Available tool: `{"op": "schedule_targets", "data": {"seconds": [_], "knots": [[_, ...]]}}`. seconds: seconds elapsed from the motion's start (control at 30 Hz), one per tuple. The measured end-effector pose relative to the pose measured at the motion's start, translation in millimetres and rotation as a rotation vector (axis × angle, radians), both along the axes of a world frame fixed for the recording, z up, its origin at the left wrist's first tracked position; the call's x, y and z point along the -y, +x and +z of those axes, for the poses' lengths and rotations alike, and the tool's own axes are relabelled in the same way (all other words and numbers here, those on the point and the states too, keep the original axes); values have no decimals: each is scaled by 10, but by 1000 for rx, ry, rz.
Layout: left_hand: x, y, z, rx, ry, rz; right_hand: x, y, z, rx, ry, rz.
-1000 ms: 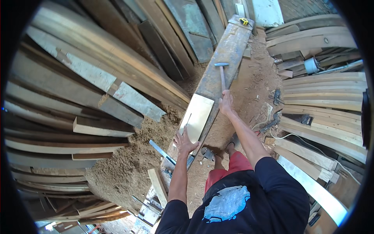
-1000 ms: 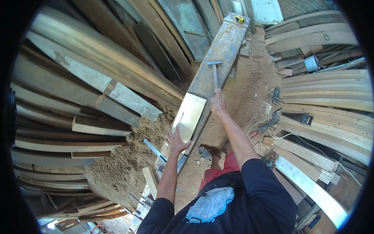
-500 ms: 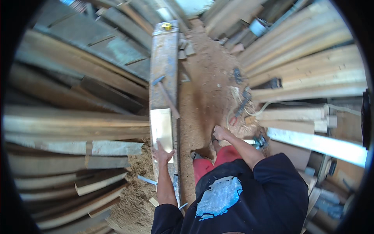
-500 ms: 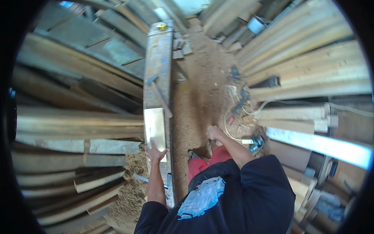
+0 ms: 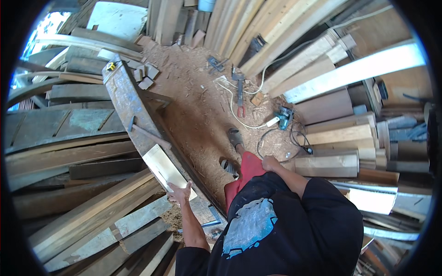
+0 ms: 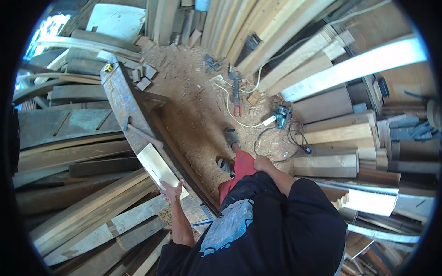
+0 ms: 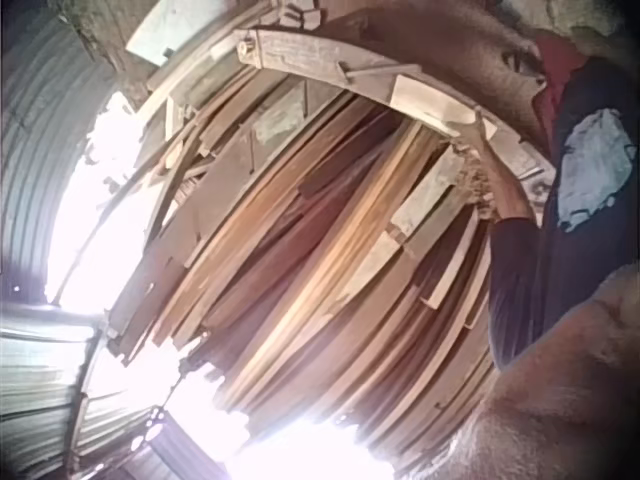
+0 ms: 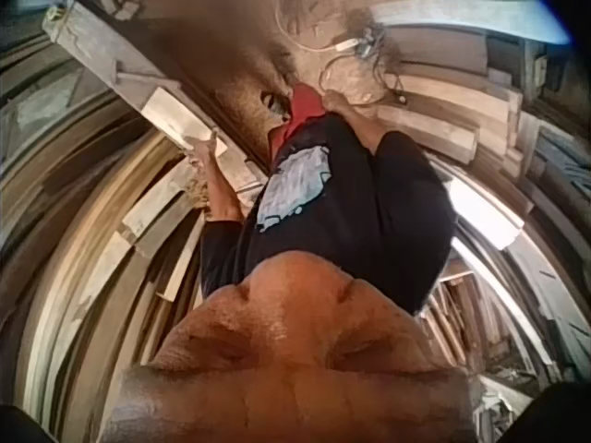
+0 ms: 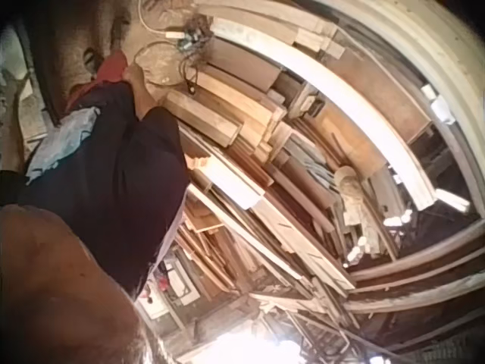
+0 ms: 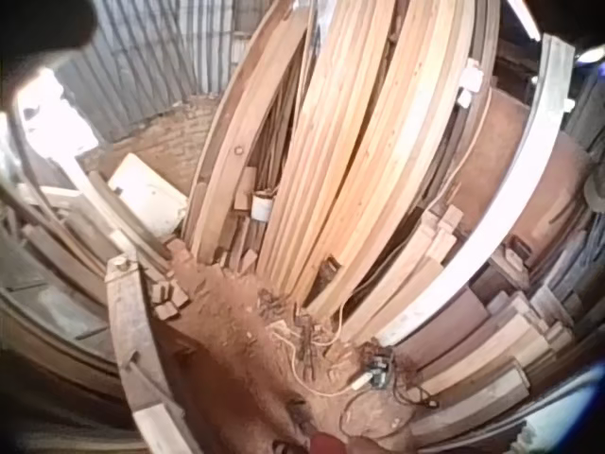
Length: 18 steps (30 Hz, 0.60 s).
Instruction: The person aligns a wooden guide on a circular saw, checks its position with an L-square ruler, tests it against wooden boards, and removes the wooden guide to adjust the circular saw with pliers.
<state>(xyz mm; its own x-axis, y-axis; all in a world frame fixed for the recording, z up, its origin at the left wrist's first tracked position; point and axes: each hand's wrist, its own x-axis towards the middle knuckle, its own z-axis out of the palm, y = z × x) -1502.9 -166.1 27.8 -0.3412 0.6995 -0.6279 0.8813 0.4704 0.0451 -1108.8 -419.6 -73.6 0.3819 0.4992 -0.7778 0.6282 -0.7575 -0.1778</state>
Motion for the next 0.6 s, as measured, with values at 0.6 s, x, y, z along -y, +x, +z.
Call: {"op": "schedule_targets", "data": {"seconds": [0.6], "knots": [[9, -337, -101, -112, 11, -179, 600, -4, -130, 92, 142, 112]]}}
